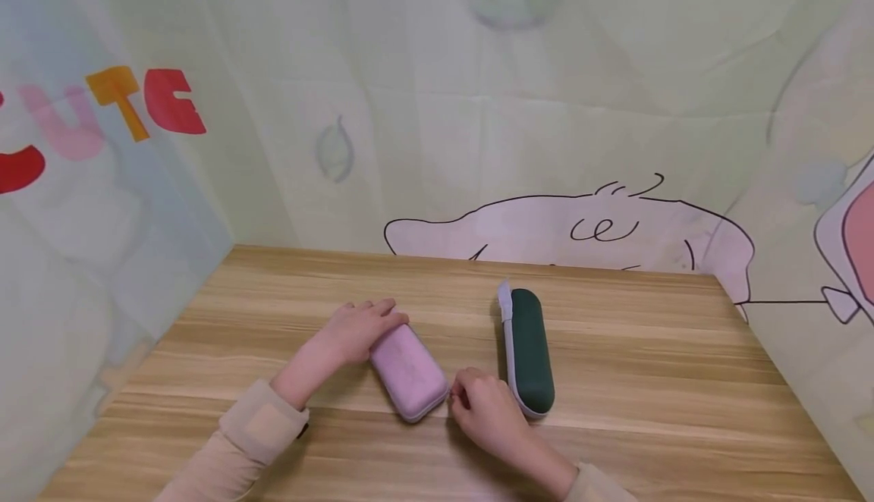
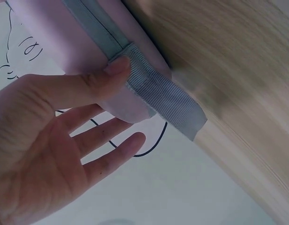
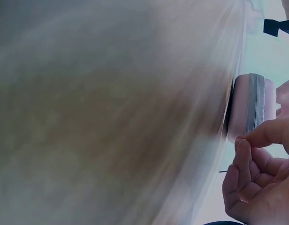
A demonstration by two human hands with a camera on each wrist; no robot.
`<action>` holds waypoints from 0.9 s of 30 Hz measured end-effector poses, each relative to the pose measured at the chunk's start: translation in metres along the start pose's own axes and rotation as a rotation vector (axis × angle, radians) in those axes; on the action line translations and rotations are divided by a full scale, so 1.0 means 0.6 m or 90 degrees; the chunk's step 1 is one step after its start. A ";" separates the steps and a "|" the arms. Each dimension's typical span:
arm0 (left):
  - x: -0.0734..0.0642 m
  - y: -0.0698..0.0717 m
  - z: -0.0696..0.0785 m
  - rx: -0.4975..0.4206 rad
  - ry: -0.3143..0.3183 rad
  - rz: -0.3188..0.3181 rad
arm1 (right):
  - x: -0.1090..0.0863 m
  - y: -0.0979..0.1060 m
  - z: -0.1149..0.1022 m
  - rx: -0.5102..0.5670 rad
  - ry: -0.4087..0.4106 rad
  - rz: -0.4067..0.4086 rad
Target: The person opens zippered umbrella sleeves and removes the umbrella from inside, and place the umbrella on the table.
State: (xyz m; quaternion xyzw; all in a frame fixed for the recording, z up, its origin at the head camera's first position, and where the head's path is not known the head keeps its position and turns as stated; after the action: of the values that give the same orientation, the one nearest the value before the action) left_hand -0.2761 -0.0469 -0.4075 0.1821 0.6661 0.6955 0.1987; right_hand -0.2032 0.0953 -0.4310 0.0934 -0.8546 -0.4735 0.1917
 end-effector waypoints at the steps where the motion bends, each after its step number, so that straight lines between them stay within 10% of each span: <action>1: 0.000 0.000 0.000 0.002 0.002 -0.001 | 0.000 0.000 0.001 0.001 -0.002 0.001; 27: -0.015 0.009 -0.004 -0.027 0.015 -0.005 | -0.001 0.001 0.005 -0.003 -0.014 0.006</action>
State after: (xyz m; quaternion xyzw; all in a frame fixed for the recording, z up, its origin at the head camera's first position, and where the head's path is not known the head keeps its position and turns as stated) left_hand -0.2700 -0.0539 -0.4023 0.1672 0.6540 0.7109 0.1973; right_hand -0.2039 0.0984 -0.4322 0.0841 -0.8558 -0.4758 0.1848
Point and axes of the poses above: each hand's wrist, its own x-axis towards the middle knuckle, its own y-axis out of the back of the hand, z = x × y, the point moved 10 cm from there along x, towards the middle knuckle, and after that the axes turned 1 degree about -x, right-handed, at the moved point
